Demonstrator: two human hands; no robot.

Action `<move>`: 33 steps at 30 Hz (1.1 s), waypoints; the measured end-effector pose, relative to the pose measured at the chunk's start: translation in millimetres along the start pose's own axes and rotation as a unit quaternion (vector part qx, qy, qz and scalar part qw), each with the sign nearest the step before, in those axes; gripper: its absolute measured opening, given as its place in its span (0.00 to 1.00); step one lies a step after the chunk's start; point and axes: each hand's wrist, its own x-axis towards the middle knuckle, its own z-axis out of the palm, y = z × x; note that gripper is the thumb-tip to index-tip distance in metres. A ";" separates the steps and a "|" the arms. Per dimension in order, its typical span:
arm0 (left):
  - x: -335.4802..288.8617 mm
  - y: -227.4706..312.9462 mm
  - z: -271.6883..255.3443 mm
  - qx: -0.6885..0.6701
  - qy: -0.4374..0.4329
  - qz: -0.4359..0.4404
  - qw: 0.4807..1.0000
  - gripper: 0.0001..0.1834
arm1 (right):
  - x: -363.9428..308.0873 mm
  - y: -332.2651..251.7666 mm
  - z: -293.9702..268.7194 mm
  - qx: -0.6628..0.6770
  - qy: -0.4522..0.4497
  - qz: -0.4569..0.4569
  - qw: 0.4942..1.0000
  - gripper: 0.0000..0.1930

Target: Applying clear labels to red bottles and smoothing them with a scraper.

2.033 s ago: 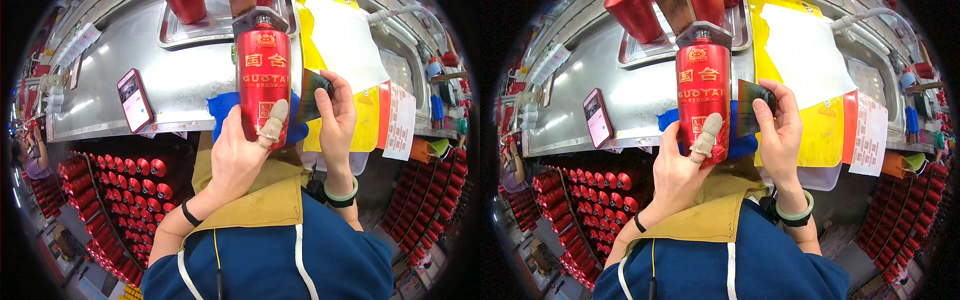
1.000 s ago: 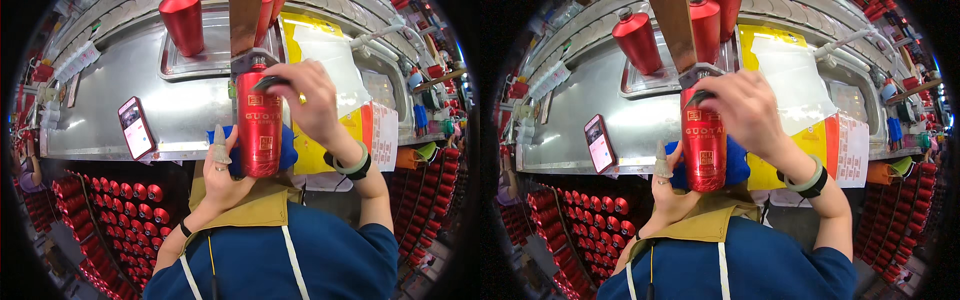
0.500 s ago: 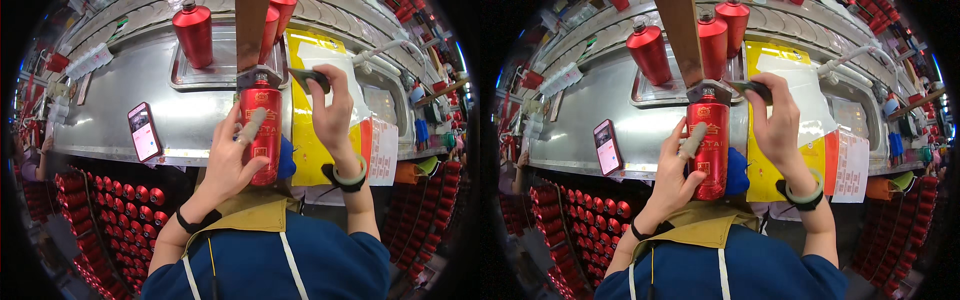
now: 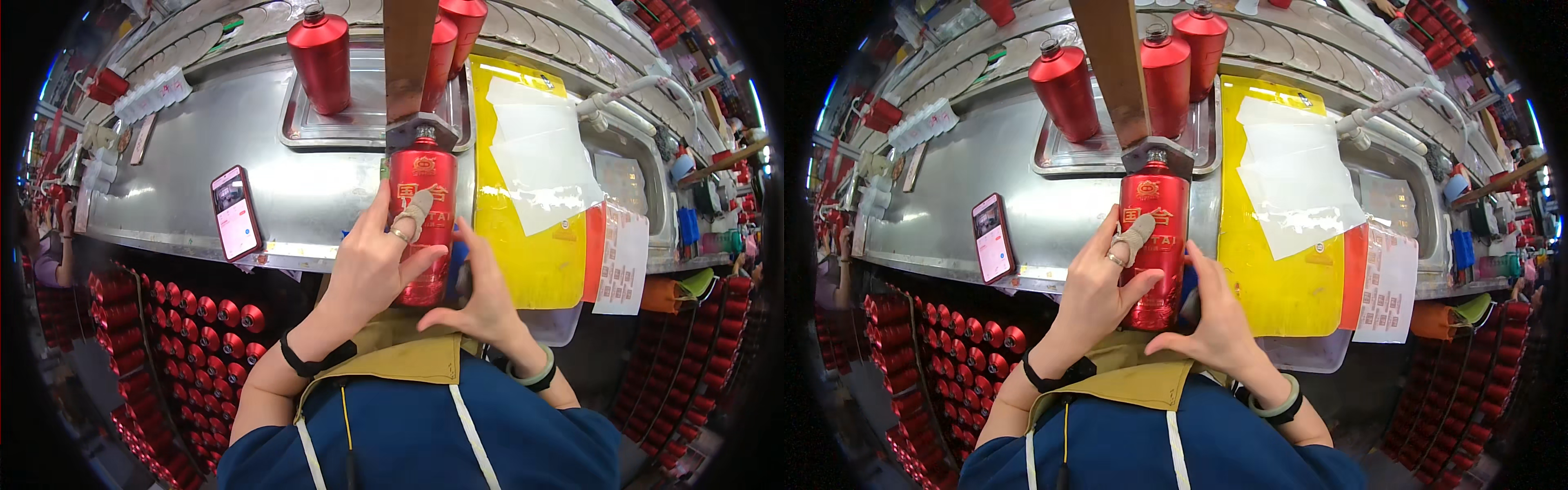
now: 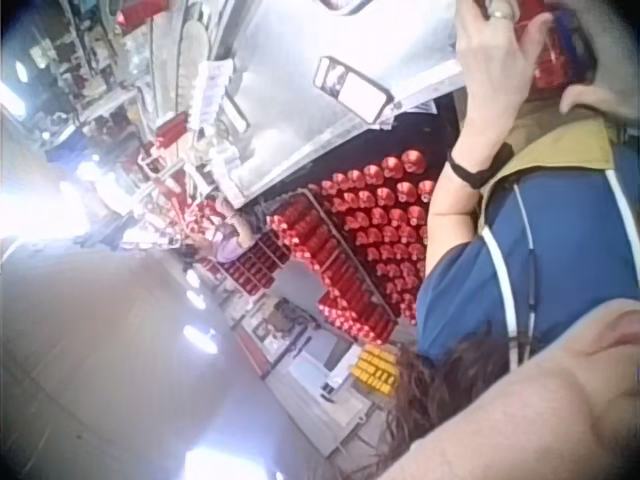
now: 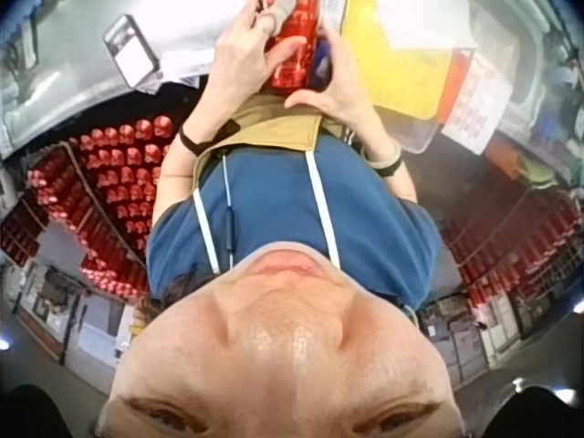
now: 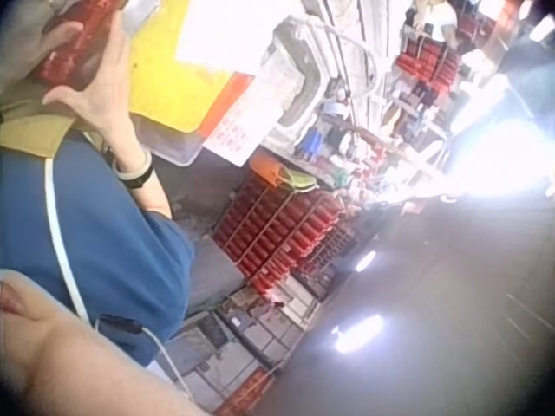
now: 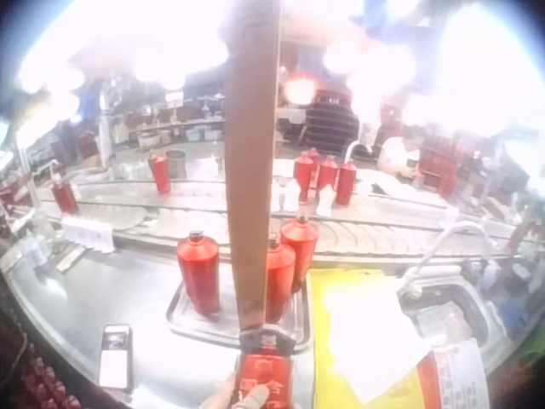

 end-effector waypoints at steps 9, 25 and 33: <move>12.5 18.4 -4.0 0.097 -0.075 -0.016 0.992 0.29 | -5.0 2.9 22.1 -0.020 0.011 0.048 0.999 0.59; 40.1 -9.1 3.2 -0.022 0.033 -0.191 0.981 0.29 | -1.1 9.7 28.3 -0.014 -0.005 0.058 0.998 0.59; 44.8 -27.0 40.7 -0.366 0.236 -0.186 0.881 0.28 | -11.9 10.9 4.2 0.200 -0.041 0.107 0.973 0.61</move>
